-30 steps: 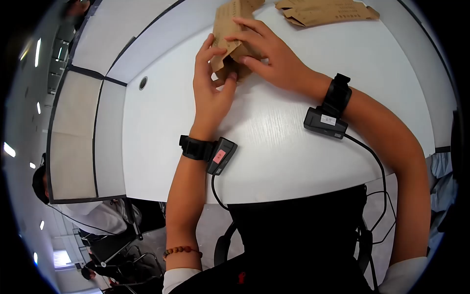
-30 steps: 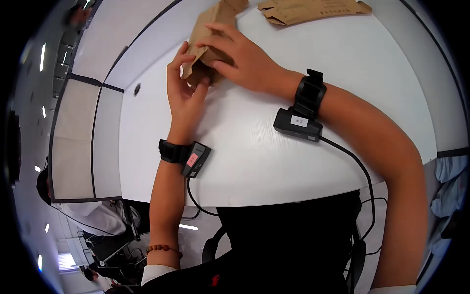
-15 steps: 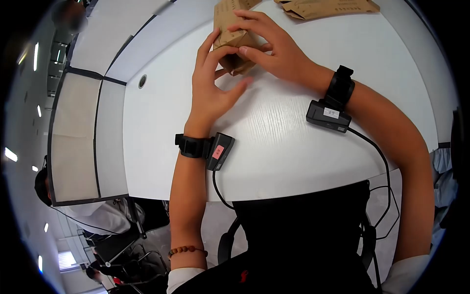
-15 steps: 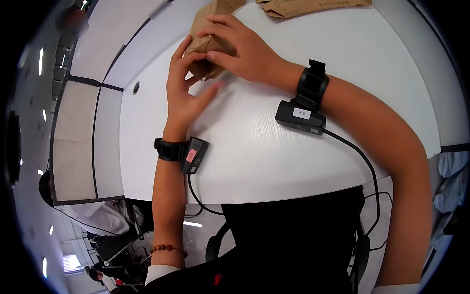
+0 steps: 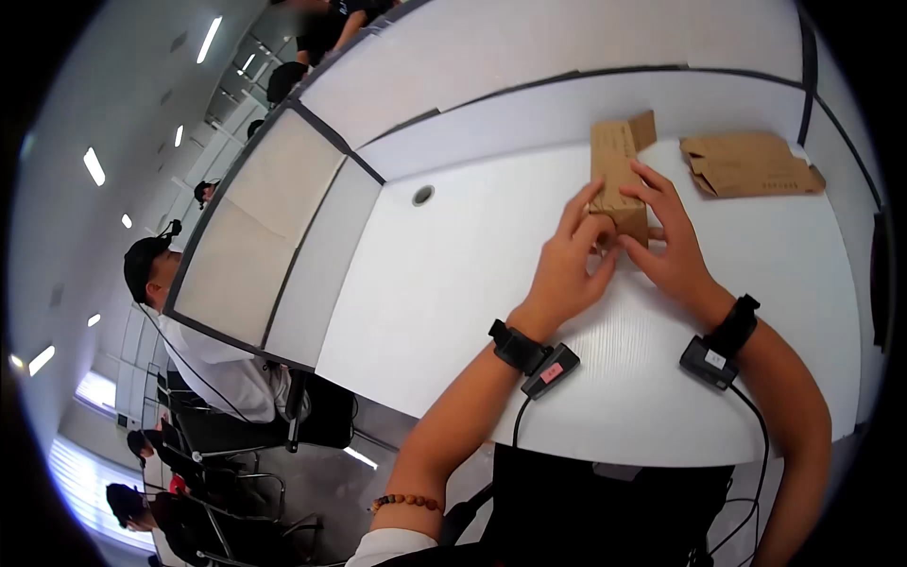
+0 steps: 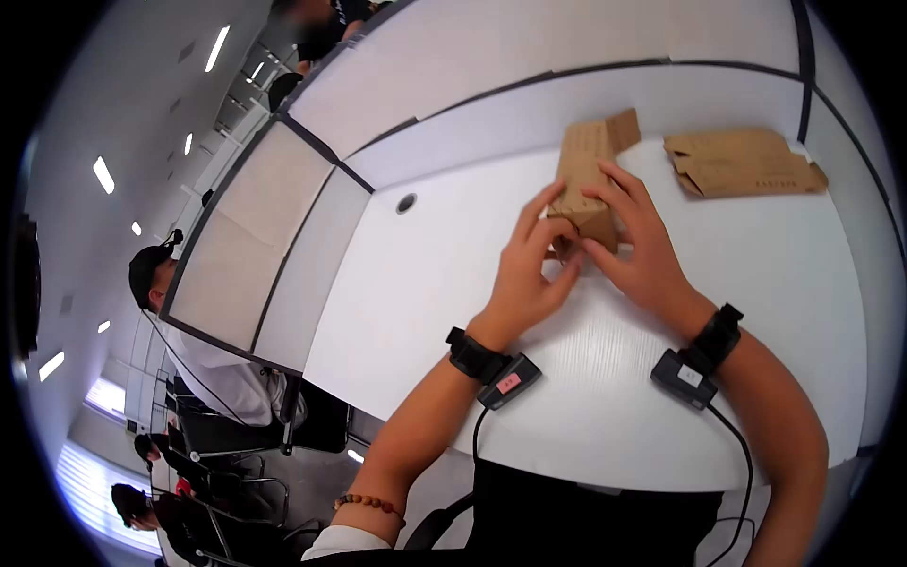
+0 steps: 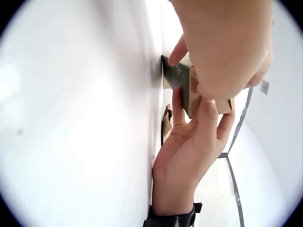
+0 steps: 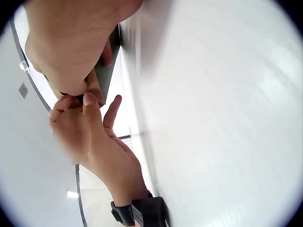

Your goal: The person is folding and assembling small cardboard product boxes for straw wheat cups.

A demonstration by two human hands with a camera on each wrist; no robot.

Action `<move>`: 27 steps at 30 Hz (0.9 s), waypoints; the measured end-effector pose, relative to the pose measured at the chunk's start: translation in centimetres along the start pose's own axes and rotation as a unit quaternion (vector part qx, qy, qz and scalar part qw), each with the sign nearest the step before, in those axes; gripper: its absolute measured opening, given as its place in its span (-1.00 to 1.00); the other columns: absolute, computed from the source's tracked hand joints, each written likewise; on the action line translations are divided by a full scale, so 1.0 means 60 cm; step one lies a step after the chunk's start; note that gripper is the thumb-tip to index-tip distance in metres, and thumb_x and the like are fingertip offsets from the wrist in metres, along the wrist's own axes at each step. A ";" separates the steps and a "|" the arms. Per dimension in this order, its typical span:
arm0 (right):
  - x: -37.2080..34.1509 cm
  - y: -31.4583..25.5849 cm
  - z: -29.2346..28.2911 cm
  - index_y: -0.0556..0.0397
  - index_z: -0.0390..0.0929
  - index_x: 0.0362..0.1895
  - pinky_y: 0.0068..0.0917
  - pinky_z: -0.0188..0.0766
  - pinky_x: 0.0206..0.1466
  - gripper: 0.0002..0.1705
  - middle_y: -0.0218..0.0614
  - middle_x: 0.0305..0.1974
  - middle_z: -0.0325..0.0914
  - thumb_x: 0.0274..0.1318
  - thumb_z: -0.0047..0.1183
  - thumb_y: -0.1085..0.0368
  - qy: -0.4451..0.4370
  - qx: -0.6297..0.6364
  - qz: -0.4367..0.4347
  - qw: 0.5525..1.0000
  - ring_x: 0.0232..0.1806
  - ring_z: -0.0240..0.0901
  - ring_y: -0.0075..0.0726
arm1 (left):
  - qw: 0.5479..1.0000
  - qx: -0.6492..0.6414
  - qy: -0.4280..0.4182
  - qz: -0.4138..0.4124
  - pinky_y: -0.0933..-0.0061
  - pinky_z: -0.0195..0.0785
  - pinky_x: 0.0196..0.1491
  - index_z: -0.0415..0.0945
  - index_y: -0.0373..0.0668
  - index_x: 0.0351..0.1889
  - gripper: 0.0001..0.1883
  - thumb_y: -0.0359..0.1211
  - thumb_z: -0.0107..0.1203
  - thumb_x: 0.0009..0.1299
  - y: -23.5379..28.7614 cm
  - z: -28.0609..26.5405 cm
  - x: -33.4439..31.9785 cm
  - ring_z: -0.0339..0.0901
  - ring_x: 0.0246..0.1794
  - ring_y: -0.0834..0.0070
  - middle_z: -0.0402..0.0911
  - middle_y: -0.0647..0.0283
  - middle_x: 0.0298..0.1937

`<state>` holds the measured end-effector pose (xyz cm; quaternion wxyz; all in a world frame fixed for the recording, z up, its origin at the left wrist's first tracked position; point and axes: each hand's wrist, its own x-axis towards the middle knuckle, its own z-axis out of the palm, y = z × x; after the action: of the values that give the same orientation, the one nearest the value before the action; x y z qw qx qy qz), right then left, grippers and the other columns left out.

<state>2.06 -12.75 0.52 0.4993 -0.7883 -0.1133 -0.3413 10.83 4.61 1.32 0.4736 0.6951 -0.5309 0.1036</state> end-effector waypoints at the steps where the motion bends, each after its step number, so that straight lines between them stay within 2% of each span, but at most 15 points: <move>1: 0.000 -0.001 -0.004 0.02 0.39 0.35 -0.21 0.71 0.20 -0.33 -0.18 0.51 0.09 0.11 0.19 0.54 -0.006 0.000 0.002 1.000 0.48 0.26 0.02 | 0.999 -0.016 -0.032 -0.010 0.33 0.66 -0.01 0.46 -0.20 0.03 -0.65 -0.59 0.18 0.28 0.005 -0.005 -0.001 0.62 0.12 0.22 0.17 -0.03 0.59; 5: 0.000 -0.003 -0.005 0.01 0.39 0.35 -0.22 0.72 0.19 -0.31 -0.18 0.52 0.08 0.09 0.19 0.56 0.000 -0.010 0.009 1.000 0.50 0.24 0.03 | 0.980 -0.180 -0.073 -0.044 0.26 0.61 0.06 0.37 -0.21 0.14 -0.62 -0.51 -0.11 0.34 -0.007 -0.022 -0.005 0.49 0.26 0.22 0.02 -0.04 0.67; 6: -0.001 -0.003 -0.005 0.01 0.39 0.35 -0.23 0.72 0.19 -0.31 -0.19 0.52 0.08 0.08 0.19 0.56 0.003 -0.013 0.008 1.000 0.50 0.24 0.03 | 0.986 -0.151 -0.066 -0.015 0.29 0.61 0.05 0.40 -0.23 0.11 -0.70 -0.47 -0.13 0.43 -0.011 -0.020 -0.001 0.49 0.25 0.24 -0.01 -0.06 0.68; 7: 0.000 -0.002 -0.005 0.00 0.39 0.35 -0.22 0.73 0.19 -0.29 -0.18 0.52 0.08 0.07 0.21 0.56 0.005 -0.013 0.007 1.000 0.50 0.24 0.03 | 0.990 -0.120 -0.060 -0.033 0.33 0.64 0.02 0.42 -0.24 0.10 -0.76 -0.47 -0.08 0.51 -0.002 -0.020 -0.001 0.53 0.21 0.27 0.03 -0.06 0.66; 9: 0.000 -0.005 -0.005 -0.02 0.39 0.36 -0.21 0.73 0.19 -0.28 -0.18 0.52 0.07 0.06 0.24 0.54 -0.003 -0.007 -0.001 1.000 0.50 0.23 0.04 | 0.993 -0.106 -0.039 -0.028 0.38 0.68 -0.03 0.44 -0.26 0.09 -0.79 -0.46 0.03 0.54 -0.002 -0.009 0.000 0.59 0.17 0.29 0.11 -0.05 0.62; 10: -0.001 0.000 -0.003 -0.03 0.38 0.37 -0.22 0.74 0.16 -0.26 -0.18 0.53 0.06 0.05 0.27 0.51 -0.009 -0.007 -0.006 1.000 0.50 0.23 0.03 | 0.996 -0.086 -0.016 -0.015 0.40 0.71 -0.08 0.42 -0.25 0.13 -0.72 -0.50 0.13 0.49 -0.005 -0.006 0.000 0.63 0.13 0.29 0.21 -0.02 0.57; 13: -0.001 -0.004 0.000 -0.03 0.41 0.35 -0.17 0.67 0.22 -0.25 -0.16 0.53 0.08 0.02 0.31 0.50 -0.020 -0.007 -0.006 1.000 0.50 0.23 0.07 | 0.993 -0.097 0.057 -0.046 0.39 0.71 -0.09 0.41 -0.21 0.18 -0.65 -0.53 0.15 0.46 -0.006 0.005 -0.002 0.64 0.14 0.28 0.32 0.02 0.50; 16: 0.004 0.006 0.004 -0.03 0.44 0.34 -0.14 0.53 0.33 -0.26 -0.13 0.52 0.12 0.01 0.34 0.49 -0.011 -0.070 -0.034 0.997 0.49 0.24 0.11 | 0.994 -0.053 0.090 -0.036 0.42 0.71 -0.10 0.38 -0.17 0.24 -0.56 -0.58 0.17 0.41 -0.006 0.013 0.000 0.64 0.12 0.29 0.42 0.09 0.43; 17: -0.002 0.009 0.006 -0.06 0.46 0.33 -0.14 0.42 0.40 -0.27 -0.13 0.51 0.14 0.02 0.36 0.49 -0.007 -0.033 -0.007 0.999 0.47 0.26 0.14 | 0.992 -0.026 0.115 -0.046 0.45 0.70 -0.13 0.39 -0.16 0.24 -0.54 -0.61 0.16 0.40 -0.010 0.026 -0.001 0.65 0.10 0.32 0.47 0.13 0.38; 22: -0.006 0.008 0.009 -0.13 0.45 0.35 -0.19 0.56 0.26 -0.27 -0.20 0.50 0.16 0.05 0.36 0.46 0.000 -0.047 -0.023 0.999 0.36 0.39 0.10 | 0.991 0.011 0.127 -0.039 0.56 0.66 -0.26 0.48 -0.19 0.20 -0.57 -0.65 0.13 0.37 -0.012 0.028 0.008 0.67 0.05 0.38 0.52 0.16 0.31; 26: -0.009 0.013 0.008 -0.16 0.45 0.35 -0.21 0.62 0.20 -0.29 -0.22 0.50 0.16 0.09 0.34 0.43 0.013 -0.033 -0.020 0.999 0.30 0.44 0.07 | 0.996 -0.027 0.081 -0.036 0.51 0.67 -0.12 0.41 -0.16 0.32 -0.50 -0.60 0.15 0.41 -0.009 0.023 0.004 0.63 0.17 0.27 0.42 0.14 0.42; 27: -0.009 0.015 0.008 -0.17 0.44 0.36 -0.19 0.61 0.22 -0.28 -0.22 0.51 0.14 0.09 0.33 0.43 0.013 -0.038 -0.025 0.999 0.31 0.44 0.08 | 0.995 -0.044 0.075 -0.046 0.48 0.67 -0.08 0.41 -0.16 0.34 -0.51 -0.61 0.10 0.44 -0.007 0.023 0.002 0.59 0.23 0.28 0.40 0.13 0.44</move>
<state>2.32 -12.64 -0.61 0.4616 -0.7993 -0.1134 -0.3677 10.75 3.46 0.44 0.5465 0.6878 -0.4649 0.1103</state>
